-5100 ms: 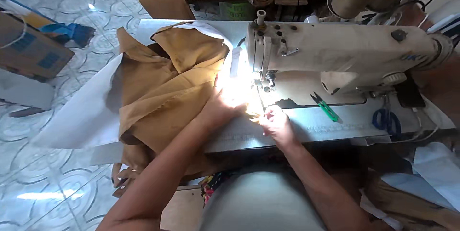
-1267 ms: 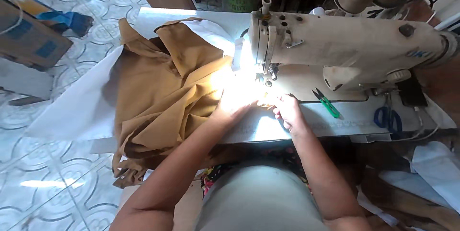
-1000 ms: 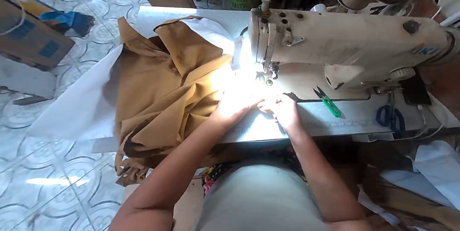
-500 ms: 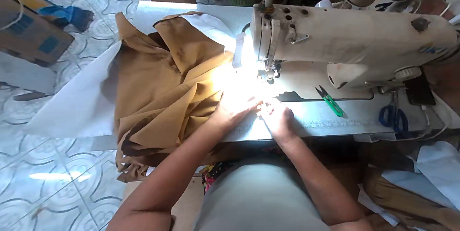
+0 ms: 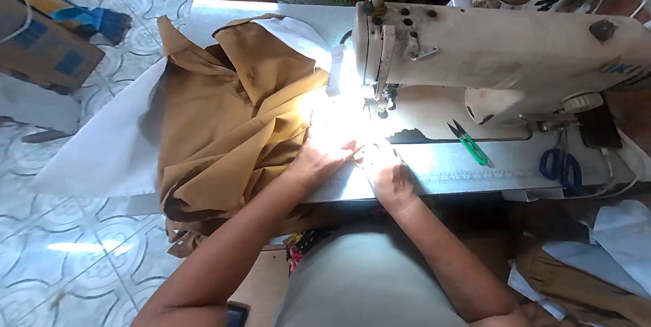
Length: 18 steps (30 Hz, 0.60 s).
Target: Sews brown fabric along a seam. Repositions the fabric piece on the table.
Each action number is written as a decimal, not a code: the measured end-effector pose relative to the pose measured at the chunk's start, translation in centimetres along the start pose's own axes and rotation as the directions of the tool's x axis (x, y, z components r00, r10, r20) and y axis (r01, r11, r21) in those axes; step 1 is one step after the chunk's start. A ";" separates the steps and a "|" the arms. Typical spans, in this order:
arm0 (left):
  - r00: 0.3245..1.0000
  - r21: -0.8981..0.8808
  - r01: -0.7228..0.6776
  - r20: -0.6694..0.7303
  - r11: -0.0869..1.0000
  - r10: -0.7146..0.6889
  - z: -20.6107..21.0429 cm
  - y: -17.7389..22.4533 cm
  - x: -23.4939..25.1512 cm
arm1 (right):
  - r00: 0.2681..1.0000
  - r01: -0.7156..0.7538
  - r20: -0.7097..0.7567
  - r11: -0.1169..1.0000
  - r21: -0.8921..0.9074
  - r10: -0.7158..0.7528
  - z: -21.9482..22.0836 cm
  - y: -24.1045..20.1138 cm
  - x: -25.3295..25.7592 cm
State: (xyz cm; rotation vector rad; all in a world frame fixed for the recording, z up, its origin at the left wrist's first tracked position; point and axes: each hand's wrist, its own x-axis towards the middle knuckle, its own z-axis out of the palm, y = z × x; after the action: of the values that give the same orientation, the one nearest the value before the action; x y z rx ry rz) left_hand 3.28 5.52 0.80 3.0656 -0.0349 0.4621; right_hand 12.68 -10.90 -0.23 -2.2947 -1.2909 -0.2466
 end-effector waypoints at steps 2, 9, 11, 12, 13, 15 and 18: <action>1.000 0.008 0.003 0.024 1.000 -0.003 -0.3 0.0 0.1 | 0.998 0.067 0.003 0.997 -0.038 -0.067 0.2 0.3 -0.2; 0.999 -0.034 -0.045 -0.004 0.998 0.045 -0.6 -0.7 0.3 | 0.987 0.137 -0.064 0.985 -0.101 -0.144 0.7 0.5 -0.7; 0.999 -0.036 -0.051 -0.002 0.998 0.051 -0.5 -0.8 0.2 | 0.986 0.133 -0.082 0.985 -0.114 -0.142 0.9 0.5 -0.8; 0.998 -0.035 -0.057 -0.005 0.998 0.057 -0.5 -0.8 0.3 | 0.987 0.133 -0.080 0.985 -0.112 -0.142 1.0 0.5 -0.8; 0.998 -0.040 -0.062 -0.004 0.997 0.061 -0.5 -0.8 0.3 | 0.987 0.133 -0.077 0.985 -0.109 -0.142 0.9 0.4 -0.7; 0.998 -0.049 -0.059 0.009 0.997 0.060 -0.6 -0.8 0.3 | 0.987 0.134 -0.068 0.984 -0.114 -0.142 0.9 0.4 -0.6; 0.998 -0.061 -0.046 0.034 0.997 0.048 -0.7 -1.1 0.6 | 0.988 0.142 -0.051 0.984 -0.109 -0.149 1.0 0.6 -0.1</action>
State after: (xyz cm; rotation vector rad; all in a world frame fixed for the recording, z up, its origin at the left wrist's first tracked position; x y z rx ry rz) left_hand 3.67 6.62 1.59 3.0197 -0.1194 0.4013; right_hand 13.03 -10.73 -1.37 -2.2631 -1.4489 -0.4390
